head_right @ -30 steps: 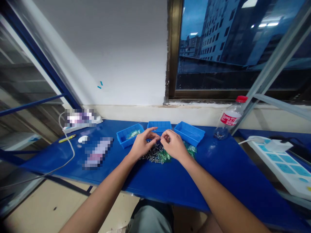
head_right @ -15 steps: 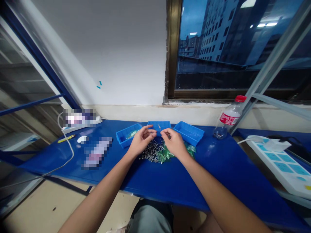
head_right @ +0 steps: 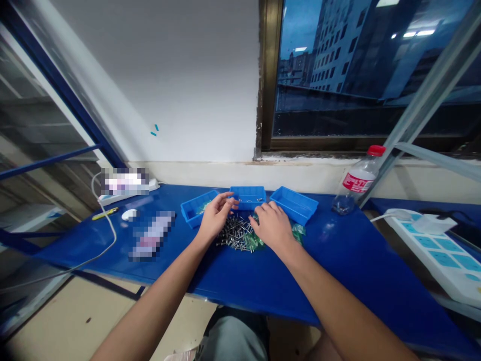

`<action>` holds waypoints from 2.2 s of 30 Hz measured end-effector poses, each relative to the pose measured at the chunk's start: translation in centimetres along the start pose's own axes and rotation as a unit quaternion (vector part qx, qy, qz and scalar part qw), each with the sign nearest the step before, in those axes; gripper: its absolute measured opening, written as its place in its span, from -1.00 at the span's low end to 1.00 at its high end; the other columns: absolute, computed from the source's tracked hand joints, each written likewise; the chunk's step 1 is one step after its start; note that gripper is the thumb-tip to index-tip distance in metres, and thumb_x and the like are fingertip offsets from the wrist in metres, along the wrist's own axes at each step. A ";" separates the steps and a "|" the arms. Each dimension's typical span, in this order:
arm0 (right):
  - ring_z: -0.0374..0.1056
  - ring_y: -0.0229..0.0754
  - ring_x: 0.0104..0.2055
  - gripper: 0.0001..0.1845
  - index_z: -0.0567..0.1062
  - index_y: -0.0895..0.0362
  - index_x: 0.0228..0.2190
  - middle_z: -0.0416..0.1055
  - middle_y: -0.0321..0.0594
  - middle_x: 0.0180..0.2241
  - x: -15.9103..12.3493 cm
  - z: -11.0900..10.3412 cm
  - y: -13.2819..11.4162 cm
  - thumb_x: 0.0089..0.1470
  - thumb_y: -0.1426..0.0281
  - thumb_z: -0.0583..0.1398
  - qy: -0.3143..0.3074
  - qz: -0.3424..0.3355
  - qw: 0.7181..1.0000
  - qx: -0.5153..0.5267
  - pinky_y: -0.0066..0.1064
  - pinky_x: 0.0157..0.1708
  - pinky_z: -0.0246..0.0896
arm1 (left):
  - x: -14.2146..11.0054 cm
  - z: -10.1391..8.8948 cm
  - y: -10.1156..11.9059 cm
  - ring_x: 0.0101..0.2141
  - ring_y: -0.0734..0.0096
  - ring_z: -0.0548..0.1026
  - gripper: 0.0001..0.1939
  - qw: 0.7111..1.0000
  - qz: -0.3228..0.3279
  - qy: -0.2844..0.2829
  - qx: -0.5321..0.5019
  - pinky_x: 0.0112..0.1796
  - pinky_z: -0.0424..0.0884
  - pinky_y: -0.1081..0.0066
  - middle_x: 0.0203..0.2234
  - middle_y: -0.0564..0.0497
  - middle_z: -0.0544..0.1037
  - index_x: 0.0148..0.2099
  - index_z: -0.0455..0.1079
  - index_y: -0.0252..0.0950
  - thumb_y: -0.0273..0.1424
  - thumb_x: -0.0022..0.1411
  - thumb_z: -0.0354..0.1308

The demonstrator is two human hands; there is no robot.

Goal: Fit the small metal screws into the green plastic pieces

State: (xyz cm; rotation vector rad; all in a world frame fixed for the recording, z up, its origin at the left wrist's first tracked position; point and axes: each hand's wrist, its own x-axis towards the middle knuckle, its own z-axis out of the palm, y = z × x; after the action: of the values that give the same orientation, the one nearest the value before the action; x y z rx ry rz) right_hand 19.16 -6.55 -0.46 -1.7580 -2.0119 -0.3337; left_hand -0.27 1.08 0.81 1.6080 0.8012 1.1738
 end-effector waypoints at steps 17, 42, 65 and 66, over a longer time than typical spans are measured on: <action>0.51 -0.10 -0.23 -0.77 0.53 0.05 -0.13 0.54 -0.17 -0.14 0.2 0.7 1.7 0.18 0.54 0.23 -0.027 0.084 0.993 0.077 -0.31 -0.23 0.26 | -0.1 0.4 -0.3 -0.20 0.20 0.65 -0.59 0.999 0.004 -0.029 0.027 -0.11 0.56 0.22 -0.16 -0.12 0.68 0.14 0.43 -0.27 -0.12 0.41 0.17; 0.51 -0.08 -0.14 -0.73 0.56 0.07 -0.05 0.53 -0.09 -0.09 0.8 -1.0 -1.6 0.25 0.26 0.28 0.162 0.049 0.879 0.446 -0.22 -0.15 0.51 | -0.5 0.9 0.4 -0.22 0.29 0.62 -0.60 0.994 0.020 -0.100 -0.031 -0.08 0.54 0.27 -0.24 -0.10 0.66 0.01 0.50 -0.33 -0.21 0.22 0.40; 0.50 -0.07 -0.15 -0.85 0.62 0.04 -0.21 0.57 -0.14 -0.18 0.6 -0.5 -1.0 0.22 0.36 0.23 0.134 0.024 0.910 0.392 -0.18 -0.07 0.45 | -0.8 0.7 1.1 -0.33 0.33 0.58 -0.54 0.996 0.016 -0.088 -0.013 -0.25 0.52 0.36 -0.30 -0.07 0.65 0.07 0.57 -0.29 -0.03 0.39 0.18; 0.50 -0.05 -0.09 -0.84 0.64 0.03 -0.22 0.56 -0.14 -0.14 0.7 -0.7 -0.9 0.21 0.38 0.23 0.139 0.013 0.914 0.382 -0.15 0.00 0.43 | -0.7 0.8 1.0 -0.31 0.32 0.59 -0.56 0.996 0.011 -0.086 -0.026 -0.24 0.53 0.36 -0.30 -0.07 0.66 0.01 0.58 -0.30 -0.04 0.36 0.23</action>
State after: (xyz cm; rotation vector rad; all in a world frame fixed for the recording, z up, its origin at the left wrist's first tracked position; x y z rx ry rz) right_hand 18.32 -6.44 0.53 -1.1581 -1.5930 0.1955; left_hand 0.20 -0.08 1.50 1.6531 0.6377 1.0468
